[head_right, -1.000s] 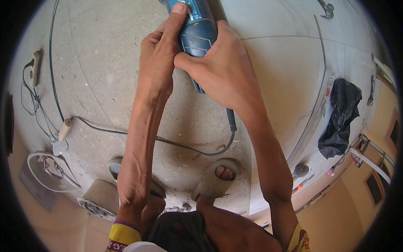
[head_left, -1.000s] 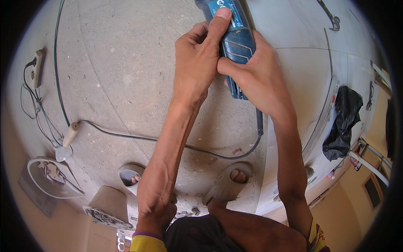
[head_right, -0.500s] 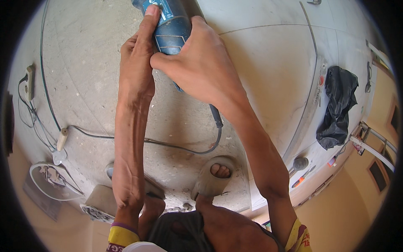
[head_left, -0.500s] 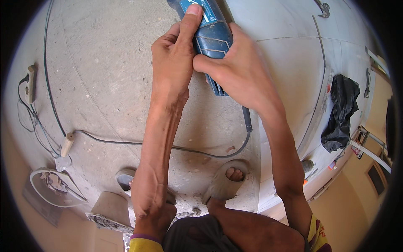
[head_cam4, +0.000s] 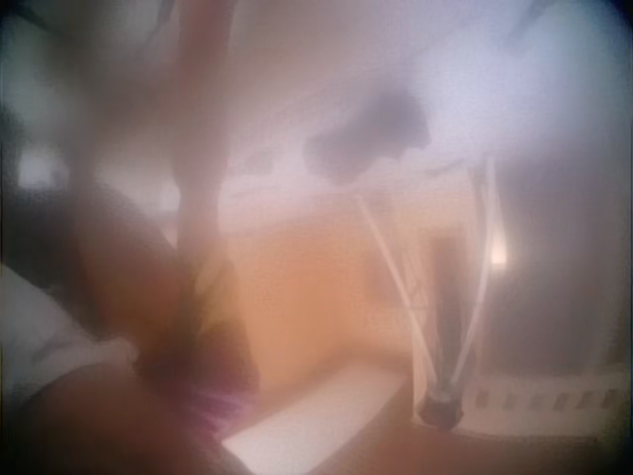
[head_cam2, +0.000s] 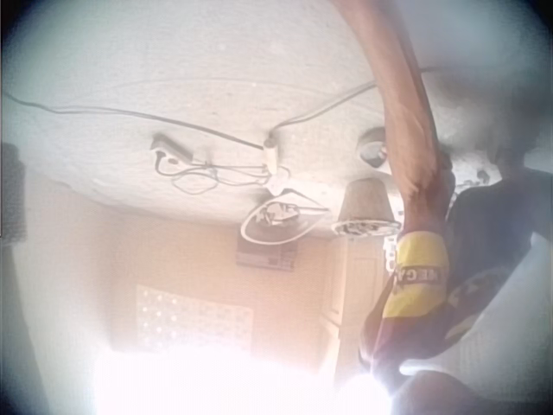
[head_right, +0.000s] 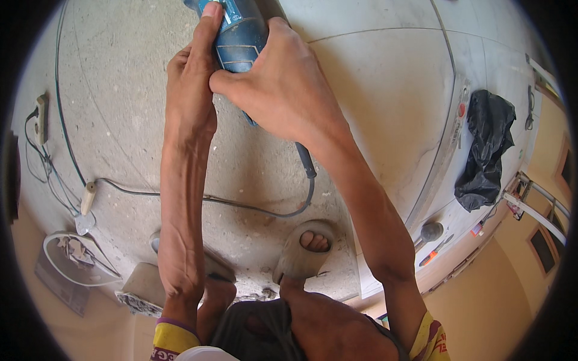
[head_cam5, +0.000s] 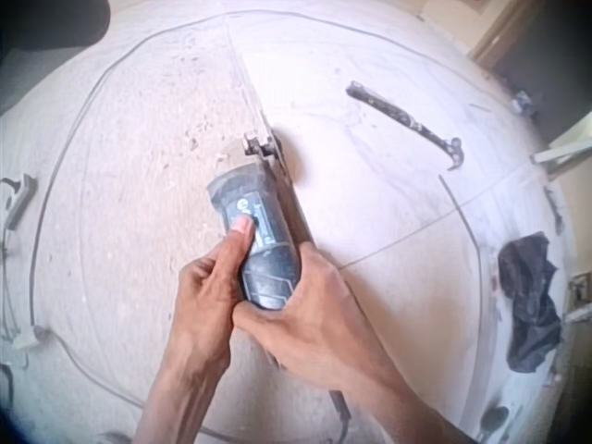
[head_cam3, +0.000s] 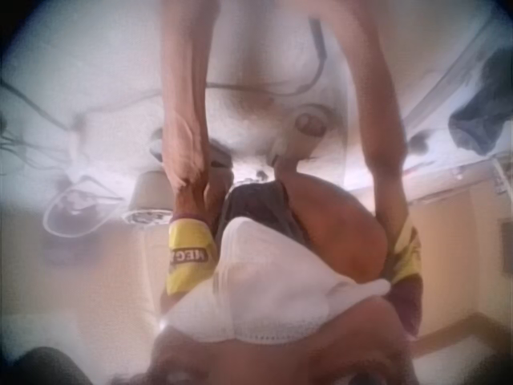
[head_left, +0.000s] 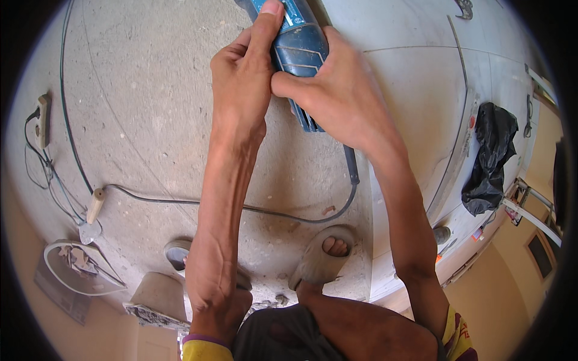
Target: The person uses an angle grinder to smooth a concrete floor surface, moving the tool back and forth to remove material. The person then switches to a hammer and chisel to chip away at the floor, creating debris.
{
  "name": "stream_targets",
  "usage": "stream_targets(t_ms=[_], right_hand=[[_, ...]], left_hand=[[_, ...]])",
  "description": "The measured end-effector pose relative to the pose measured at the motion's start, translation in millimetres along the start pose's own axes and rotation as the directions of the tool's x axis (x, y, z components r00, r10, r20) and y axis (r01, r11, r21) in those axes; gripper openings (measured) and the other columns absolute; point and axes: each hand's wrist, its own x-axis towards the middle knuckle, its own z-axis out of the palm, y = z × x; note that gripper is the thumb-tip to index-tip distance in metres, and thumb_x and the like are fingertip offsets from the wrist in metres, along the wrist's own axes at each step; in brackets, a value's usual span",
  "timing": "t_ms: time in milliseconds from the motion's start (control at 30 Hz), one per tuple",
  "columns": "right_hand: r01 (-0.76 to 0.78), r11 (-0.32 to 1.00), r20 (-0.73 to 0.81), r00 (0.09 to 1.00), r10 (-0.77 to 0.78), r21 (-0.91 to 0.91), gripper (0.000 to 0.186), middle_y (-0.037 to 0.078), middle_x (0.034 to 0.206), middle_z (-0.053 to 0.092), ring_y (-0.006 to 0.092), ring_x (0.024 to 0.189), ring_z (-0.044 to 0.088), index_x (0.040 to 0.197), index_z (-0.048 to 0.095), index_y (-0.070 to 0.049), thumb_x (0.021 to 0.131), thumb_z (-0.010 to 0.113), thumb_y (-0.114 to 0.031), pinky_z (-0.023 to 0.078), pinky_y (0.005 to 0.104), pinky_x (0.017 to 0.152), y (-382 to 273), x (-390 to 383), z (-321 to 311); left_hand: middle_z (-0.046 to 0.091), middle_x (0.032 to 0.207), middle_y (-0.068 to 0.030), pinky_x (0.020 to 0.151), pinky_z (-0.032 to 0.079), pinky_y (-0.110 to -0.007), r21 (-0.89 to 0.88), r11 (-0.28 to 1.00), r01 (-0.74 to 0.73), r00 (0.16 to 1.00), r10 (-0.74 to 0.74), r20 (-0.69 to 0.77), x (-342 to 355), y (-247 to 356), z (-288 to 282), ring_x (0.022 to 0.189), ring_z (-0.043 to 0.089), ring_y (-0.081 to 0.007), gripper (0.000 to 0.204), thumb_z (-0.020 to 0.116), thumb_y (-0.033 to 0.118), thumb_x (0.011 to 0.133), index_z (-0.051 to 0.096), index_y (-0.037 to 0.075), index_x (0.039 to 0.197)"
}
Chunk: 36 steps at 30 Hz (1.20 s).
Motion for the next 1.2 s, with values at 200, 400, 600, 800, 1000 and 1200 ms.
stream_targets(t_ms=[200,400,600,800,1000,1200], right_hand=[[0.004,1.000,0.004,1.000,-0.004,-0.010,0.051,0.013,0.094,0.078,0.0230,0.083,0.076,0.120,0.071,0.006,0.084,0.087,-0.025,0.061,0.0399,0.080,3,0,2],[-0.040,0.998,0.064,0.997,0.036,0.058,0.075,0.028,0.102,0.078,0.0357,0.090,0.082,0.127,0.066,0.016,0.079,0.091,-0.036,0.065,0.0455,0.081,2,2,-1],[-0.025,0.995,0.064,0.998,0.019,0.100,0.073,0.025,0.101,0.079,0.0344,0.088,0.081,0.128,0.067,0.013,0.079,0.092,-0.035,0.064,0.0454,0.079,7,2,1],[-0.036,0.994,0.075,0.997,0.028,0.101,0.071,0.022,0.098,0.078,0.0317,0.085,0.080,0.127,0.068,0.012,0.080,0.092,-0.034,0.064,0.0443,0.077,7,0,2],[-0.040,0.996,0.072,0.997,0.035,0.075,0.070,0.022,0.096,0.078,0.0315,0.084,0.080,0.127,0.068,0.013,0.080,0.092,-0.034,0.064,0.0439,0.077,6,-2,0],[-0.030,0.997,0.059,0.998,0.026,0.070,0.071,0.023,0.099,0.078,0.0322,0.087,0.080,0.128,0.068,0.012,0.079,0.092,-0.034,0.064,0.0450,0.079,7,-1,2]], left_hand=[[0.081,0.121,-0.0227,0.118,0.054,-0.042,0.226,0.958,-0.174,0.985,0.173,0.023,-7,-5,-6,0.116,0.080,-0.0264,0.092,0.076,0.072,0.105,0.073,-0.014,0.137],[0.082,0.097,-0.0090,0.077,0.059,-0.030,0.034,0.999,0.024,0.997,-0.021,-0.070,-9,5,11,0.084,0.073,-0.0135,0.058,0.077,0.052,0.113,0.084,-0.005,0.114],[0.083,0.099,-0.0093,0.078,0.059,-0.030,0.028,1.000,0.001,1.000,0.000,-0.030,-4,-1,5,0.085,0.073,-0.0139,0.056,0.078,0.051,0.113,0.085,-0.005,0.113],[0.083,0.100,-0.0096,0.078,0.060,-0.030,0.026,1.000,-0.006,0.999,0.006,-0.035,-4,-3,4,0.086,0.074,-0.0141,0.057,0.078,0.052,0.112,0.086,-0.005,0.114],[0.083,0.099,-0.0111,0.077,0.060,-0.030,0.054,0.998,-0.023,0.999,0.025,-0.039,-15,5,11,0.085,0.075,-0.0155,0.059,0.079,0.053,0.111,0.085,-0.006,0.114],[0.083,0.098,-0.0102,0.075,0.060,-0.030,0.028,0.999,-0.018,1.000,0.018,-0.017,-3,-6,1,0.083,0.074,-0.0147,0.057,0.080,0.052,0.111,0.085,-0.004,0.111]])
